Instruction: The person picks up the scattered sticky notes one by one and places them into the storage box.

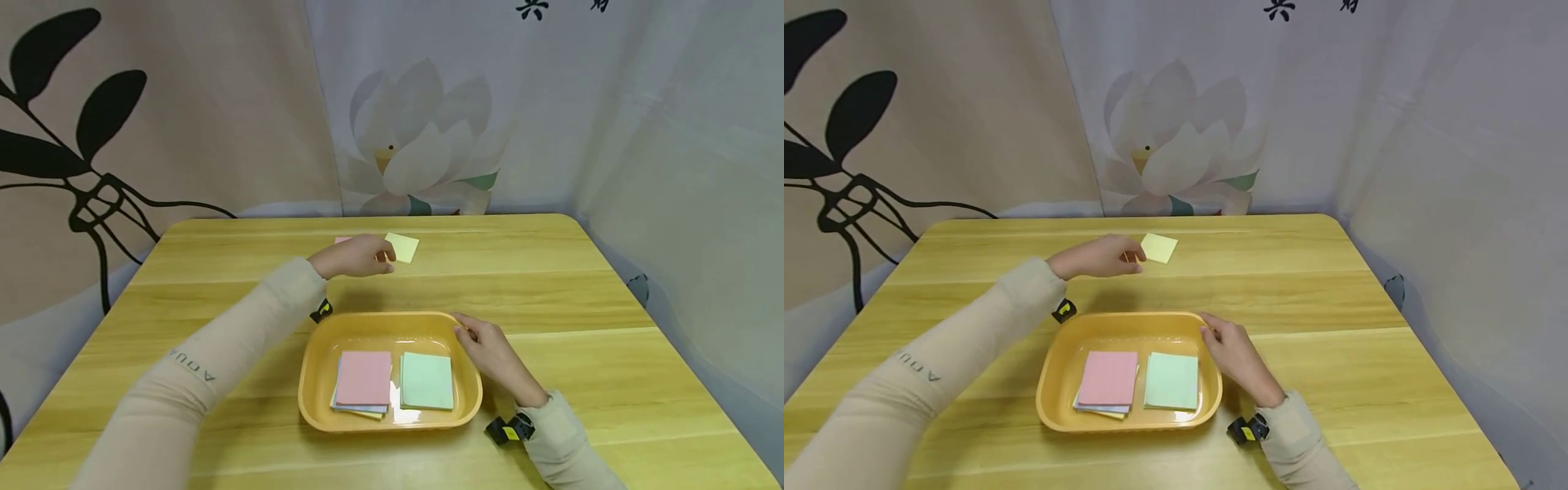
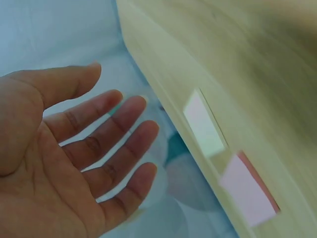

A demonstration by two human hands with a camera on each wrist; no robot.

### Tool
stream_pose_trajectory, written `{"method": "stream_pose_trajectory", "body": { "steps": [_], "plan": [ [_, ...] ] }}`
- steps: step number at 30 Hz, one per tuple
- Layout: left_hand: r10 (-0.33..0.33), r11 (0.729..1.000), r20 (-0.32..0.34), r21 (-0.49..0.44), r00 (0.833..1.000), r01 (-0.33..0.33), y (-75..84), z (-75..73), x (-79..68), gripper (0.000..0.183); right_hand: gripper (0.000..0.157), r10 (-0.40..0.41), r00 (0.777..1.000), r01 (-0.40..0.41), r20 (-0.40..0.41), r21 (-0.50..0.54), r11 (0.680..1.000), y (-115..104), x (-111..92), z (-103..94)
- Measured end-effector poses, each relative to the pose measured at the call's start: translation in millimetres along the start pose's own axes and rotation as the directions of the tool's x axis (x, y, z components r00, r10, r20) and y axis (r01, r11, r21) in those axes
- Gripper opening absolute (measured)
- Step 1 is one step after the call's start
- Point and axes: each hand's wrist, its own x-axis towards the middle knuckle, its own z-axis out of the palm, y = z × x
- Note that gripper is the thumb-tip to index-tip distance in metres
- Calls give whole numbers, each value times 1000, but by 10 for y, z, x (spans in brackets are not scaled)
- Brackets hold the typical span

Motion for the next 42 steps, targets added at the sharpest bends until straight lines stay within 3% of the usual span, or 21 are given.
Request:
{"method": "stream_pose_trajectory", "body": {
  "steps": [3,11,20,27,36,42],
  "plan": [
    [-9,1000,-13,-13,1000,8,-153,-21,48,30,40,-1,1000,1,2,4,1000,11,-6,9],
    [-114,993,-76,-51,991,110,-513,-30,170,38,41,5,1000,-5,-3,16,1000,27,-22,13],
    [-151,988,-108,-44,983,147,-840,5,457,44,42,38,999,-38,-8,2,999,34,-50,-36],
    [-147,989,-129,-12,981,147,-1018,115,635,45,41,22,1000,-22,-7,13,1000,44,-65,-53],
    [-277,960,-105,3,955,278,-1181,181,669,48,41,23,1000,-23,-5,19,1000,26,-49,-29],
    [-324,945,-84,4,942,326,-1272,168,622,49,40,-5,1000,5,-9,17,1000,8,-29,-7]
  ]
}}
